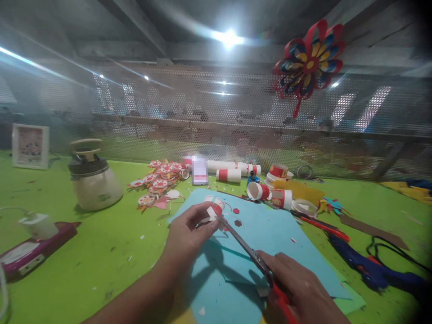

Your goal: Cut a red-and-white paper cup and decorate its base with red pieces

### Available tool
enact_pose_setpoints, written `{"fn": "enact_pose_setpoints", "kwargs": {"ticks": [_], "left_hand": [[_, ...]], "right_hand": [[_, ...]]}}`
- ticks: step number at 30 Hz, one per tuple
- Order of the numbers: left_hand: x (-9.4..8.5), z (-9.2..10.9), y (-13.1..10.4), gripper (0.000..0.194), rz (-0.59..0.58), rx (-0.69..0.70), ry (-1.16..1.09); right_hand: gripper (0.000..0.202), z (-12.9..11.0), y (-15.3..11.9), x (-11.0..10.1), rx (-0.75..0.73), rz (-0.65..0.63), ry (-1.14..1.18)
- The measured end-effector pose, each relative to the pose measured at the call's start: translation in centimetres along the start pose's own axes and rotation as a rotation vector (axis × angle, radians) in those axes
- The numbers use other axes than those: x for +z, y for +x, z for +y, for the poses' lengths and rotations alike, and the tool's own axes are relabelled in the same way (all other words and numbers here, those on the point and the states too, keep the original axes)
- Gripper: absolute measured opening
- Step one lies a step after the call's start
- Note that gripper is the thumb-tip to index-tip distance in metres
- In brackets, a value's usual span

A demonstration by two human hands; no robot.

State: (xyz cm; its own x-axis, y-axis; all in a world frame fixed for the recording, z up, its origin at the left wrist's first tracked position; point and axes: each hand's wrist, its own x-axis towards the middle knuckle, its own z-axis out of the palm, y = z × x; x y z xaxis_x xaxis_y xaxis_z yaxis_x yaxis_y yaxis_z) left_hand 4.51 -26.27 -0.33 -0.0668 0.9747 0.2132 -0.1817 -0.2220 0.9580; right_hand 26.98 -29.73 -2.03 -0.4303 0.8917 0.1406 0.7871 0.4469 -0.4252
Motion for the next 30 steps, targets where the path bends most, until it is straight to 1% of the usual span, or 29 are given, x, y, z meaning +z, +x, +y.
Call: {"fn": "enact_pose_setpoints", "kwargs": {"ticks": [5,9,18,22,27,30], "left_hand": [[-0.21,-0.32,0.12,0.035,-0.011,-0.008,0.019],[-0.27,-0.51,0.29,0.034,0.005,-0.018,0.024],[-0.18,-0.43,0.24,0.031,0.006,-0.002,0.002],[-0.16,-0.22,0.21,0.033,-0.001,-0.004,-0.005],[-0.13,0.03,0.13,0.033,0.011,0.002,-0.01],[-0.17,0.02,0.08,0.033,-0.001,0.005,-0.02]], "right_hand": [[0.041,0.11,-0.1,0.04,-0.019,0.033,-0.012],[0.04,0.34,-0.08,0.16,-0.023,0.063,-0.028],[0.035,0.5,-0.29,0.32,-0.066,0.136,-0.064],[0.032,0.27,-0.33,0.27,-0.056,0.124,-0.056],[0.042,0.32,-0.07,0.26,-0.034,0.051,-0.067],[0.043,0.34,0.15,0.28,-0.013,0.02,-0.056]]}}
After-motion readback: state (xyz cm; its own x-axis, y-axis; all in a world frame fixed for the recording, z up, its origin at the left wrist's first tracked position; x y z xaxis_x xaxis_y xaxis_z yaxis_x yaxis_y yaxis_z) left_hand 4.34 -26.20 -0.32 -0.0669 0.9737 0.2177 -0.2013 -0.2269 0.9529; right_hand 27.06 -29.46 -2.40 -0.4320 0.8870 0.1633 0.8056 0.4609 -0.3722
